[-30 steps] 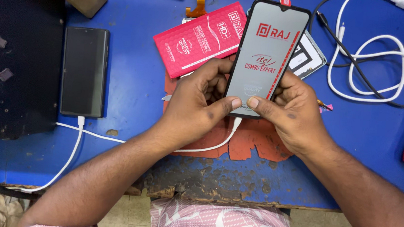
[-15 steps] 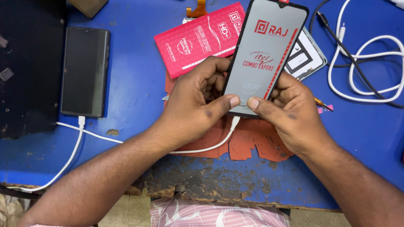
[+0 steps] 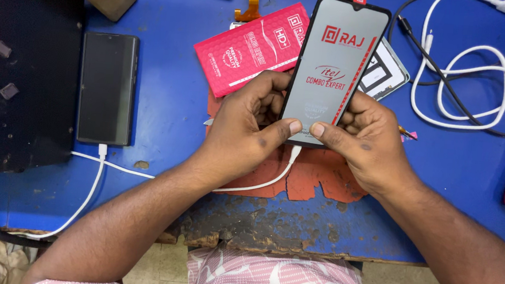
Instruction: The person holds a smartphone with a protective film, rotates it to show the front and back, and repeatedly presses the screen with fingers. The phone remains connected to a white charging cable throughout the clip.
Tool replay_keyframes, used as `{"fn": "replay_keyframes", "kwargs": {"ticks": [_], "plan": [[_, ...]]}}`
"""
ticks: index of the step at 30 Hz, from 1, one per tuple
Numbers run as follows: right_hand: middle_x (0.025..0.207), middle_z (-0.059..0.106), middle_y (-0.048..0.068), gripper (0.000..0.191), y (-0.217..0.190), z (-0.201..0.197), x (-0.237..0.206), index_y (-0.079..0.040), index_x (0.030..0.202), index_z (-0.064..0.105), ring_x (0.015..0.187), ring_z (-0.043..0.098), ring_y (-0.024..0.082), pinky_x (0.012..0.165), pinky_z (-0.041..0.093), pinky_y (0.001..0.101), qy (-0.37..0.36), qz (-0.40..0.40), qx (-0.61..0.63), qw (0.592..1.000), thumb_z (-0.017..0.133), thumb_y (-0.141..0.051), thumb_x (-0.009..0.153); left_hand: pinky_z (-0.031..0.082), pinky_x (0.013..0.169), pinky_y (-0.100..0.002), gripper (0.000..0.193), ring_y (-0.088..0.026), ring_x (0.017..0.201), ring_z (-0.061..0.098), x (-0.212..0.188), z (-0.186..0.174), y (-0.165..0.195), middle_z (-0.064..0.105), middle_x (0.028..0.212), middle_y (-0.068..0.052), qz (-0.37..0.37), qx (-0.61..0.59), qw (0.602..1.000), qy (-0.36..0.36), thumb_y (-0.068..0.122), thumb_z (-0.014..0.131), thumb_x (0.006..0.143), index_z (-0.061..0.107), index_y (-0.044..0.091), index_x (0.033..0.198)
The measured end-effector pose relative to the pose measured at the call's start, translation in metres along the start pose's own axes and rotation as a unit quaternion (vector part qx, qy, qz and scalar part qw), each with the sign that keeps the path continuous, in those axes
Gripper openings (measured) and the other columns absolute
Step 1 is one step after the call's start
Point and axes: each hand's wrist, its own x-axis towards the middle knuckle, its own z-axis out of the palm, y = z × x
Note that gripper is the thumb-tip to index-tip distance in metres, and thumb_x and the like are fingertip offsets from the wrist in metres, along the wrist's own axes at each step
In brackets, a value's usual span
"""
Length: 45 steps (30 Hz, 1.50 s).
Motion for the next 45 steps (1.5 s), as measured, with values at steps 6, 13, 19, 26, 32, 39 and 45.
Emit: {"fn": "replay_keyframes", "kwargs": {"ticks": [6,13,19,26,32,39,45], "plan": [[0.12,0.073,0.012,0.036,-0.0018,0.0005,-0.0007,0.002,0.129,0.062,0.11,0.071,0.015,0.1,0.061,0.0337,-0.003,-0.001,-0.007,1.0,0.071,-0.003,0.094,0.052,0.074,-0.021,0.037,-0.003,0.083,0.06,-0.0005,-0.0004,-0.0007,0.062,0.09,0.0,-0.003,-0.002,1.0,-0.002,-0.001,0.071,0.095,0.055,0.001,0.128],[0.12,0.073,0.011,0.037,-0.004,0.0016,-0.001,0.002,0.13,0.062,0.109,0.071,0.015,0.099,0.06,0.0326,-0.002,-0.002,-0.012,1.0,0.072,-0.003,0.094,0.053,0.076,-0.021,0.031,-0.003,0.085,0.061,0.0011,-0.0003,-0.0035,0.064,0.093,0.0,0.001,-0.032,0.999,-0.007,0.005,0.068,0.099,0.054,0.001,0.127],[0.124,0.072,0.011,0.041,-0.0075,0.0044,-0.002,0.002,0.133,0.06,0.113,0.069,0.015,0.101,0.059,0.0327,-0.018,-0.005,-0.03,0.999,0.07,-0.002,0.093,0.053,0.075,-0.021,0.02,-0.003,0.084,0.062,0.0005,-0.0008,-0.0033,0.066,0.091,0.0,0.01,-0.021,1.0,0.007,0.013,0.066,0.104,0.056,0.001,0.117],[0.121,0.073,0.01,0.041,-0.0086,0.0049,-0.0016,0.001,0.131,0.06,0.111,0.07,0.015,0.1,0.059,0.0327,-0.024,0.015,-0.051,0.998,0.07,0.001,0.091,0.051,0.07,-0.02,0.016,-0.003,0.081,0.06,0.0,-0.0009,-0.0043,0.065,0.09,0.0,0.01,0.006,1.0,0.026,0.013,0.069,0.103,0.057,0.003,0.106],[0.122,0.071,0.011,0.038,-0.0061,0.0038,-0.0028,0.002,0.129,0.061,0.112,0.069,0.015,0.101,0.058,0.0326,-0.032,-0.003,-0.043,0.999,0.07,0.0,0.093,0.052,0.071,-0.02,0.015,-0.002,0.082,0.06,0.0003,-0.001,-0.006,0.065,0.09,0.0,0.016,-0.012,1.0,0.021,0.012,0.069,0.103,0.056,0.003,0.104],[0.122,0.071,0.013,0.031,-0.006,0.0,-0.0017,0.002,0.128,0.061,0.113,0.069,0.016,0.102,0.059,0.0335,-0.015,-0.013,0.011,1.0,0.064,-0.003,0.098,0.053,0.07,-0.02,0.015,-0.003,0.081,0.062,-0.0006,-0.0008,-0.0045,0.066,0.09,0.0,0.01,-0.006,1.0,0.016,0.012,0.068,0.103,0.056,0.003,0.105],[0.12,0.071,0.015,0.025,-0.0019,-0.0024,-0.0018,0.003,0.124,0.062,0.112,0.07,0.018,0.101,0.059,0.0345,0.003,-0.024,0.021,0.999,0.066,-0.002,0.099,0.053,0.072,-0.02,0.015,-0.003,0.083,0.061,-0.0011,0.0004,-0.0042,0.066,0.093,-0.001,0.019,-0.016,1.0,0.013,0.012,0.068,0.104,0.057,0.003,0.107]]}}
